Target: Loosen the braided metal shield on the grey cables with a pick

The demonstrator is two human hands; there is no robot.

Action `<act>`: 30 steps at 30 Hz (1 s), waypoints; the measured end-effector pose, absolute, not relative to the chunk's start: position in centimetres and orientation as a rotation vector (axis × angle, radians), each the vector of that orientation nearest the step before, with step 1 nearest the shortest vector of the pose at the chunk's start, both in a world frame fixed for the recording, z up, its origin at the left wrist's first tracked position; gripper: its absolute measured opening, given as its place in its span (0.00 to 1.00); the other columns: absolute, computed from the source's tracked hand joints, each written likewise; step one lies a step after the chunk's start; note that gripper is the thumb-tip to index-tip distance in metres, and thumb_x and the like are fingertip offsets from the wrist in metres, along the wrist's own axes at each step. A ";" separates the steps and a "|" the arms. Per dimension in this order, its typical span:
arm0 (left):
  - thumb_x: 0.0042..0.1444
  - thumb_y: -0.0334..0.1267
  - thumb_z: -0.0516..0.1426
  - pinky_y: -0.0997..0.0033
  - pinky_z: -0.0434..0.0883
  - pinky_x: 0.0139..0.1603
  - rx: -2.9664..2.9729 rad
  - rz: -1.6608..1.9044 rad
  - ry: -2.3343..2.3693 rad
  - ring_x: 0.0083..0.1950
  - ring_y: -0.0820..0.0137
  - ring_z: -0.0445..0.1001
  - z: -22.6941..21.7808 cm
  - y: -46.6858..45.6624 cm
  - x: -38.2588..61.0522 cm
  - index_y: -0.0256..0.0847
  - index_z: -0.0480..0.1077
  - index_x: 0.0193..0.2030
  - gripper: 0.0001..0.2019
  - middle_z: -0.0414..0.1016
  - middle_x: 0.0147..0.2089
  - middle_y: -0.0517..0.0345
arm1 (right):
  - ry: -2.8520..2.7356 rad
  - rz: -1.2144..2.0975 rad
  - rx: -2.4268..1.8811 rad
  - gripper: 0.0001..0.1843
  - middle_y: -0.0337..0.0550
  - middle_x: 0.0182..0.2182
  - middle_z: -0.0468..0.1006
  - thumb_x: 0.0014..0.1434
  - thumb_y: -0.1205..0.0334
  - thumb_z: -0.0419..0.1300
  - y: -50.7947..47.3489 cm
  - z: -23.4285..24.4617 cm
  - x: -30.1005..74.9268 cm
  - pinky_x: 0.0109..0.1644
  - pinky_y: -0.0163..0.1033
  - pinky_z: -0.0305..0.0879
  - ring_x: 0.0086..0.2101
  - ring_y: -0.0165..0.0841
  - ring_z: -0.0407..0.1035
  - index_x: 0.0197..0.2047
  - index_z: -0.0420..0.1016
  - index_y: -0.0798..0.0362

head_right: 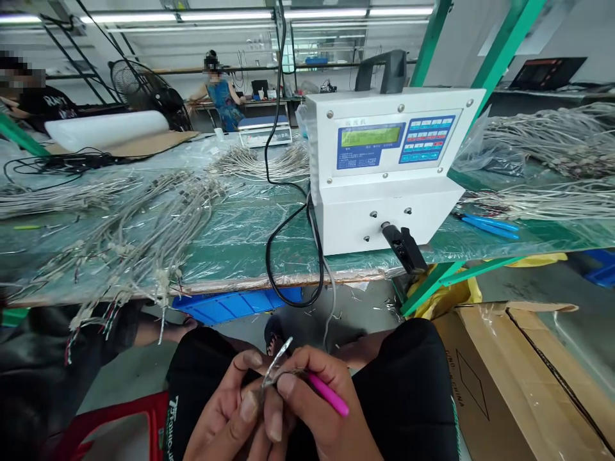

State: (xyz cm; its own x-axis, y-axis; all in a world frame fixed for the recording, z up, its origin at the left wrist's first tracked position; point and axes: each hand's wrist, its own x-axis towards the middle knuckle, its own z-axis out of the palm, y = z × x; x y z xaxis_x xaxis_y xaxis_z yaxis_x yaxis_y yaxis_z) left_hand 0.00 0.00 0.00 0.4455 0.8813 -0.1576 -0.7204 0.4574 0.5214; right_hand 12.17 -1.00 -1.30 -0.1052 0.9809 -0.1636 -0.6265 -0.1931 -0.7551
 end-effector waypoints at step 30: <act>0.65 0.28 0.55 0.79 0.76 0.23 0.511 1.146 0.276 0.15 0.85 0.66 0.4 -0.8 -1.1 0.45 0.70 0.45 0.08 0.84 0.34 0.55 | -1.705 0.596 -1.175 0.07 0.36 0.28 0.75 0.64 0.67 0.59 -0.5 4.1 13.7 0.32 0.27 0.70 0.29 0.25 0.73 0.34 0.75 0.48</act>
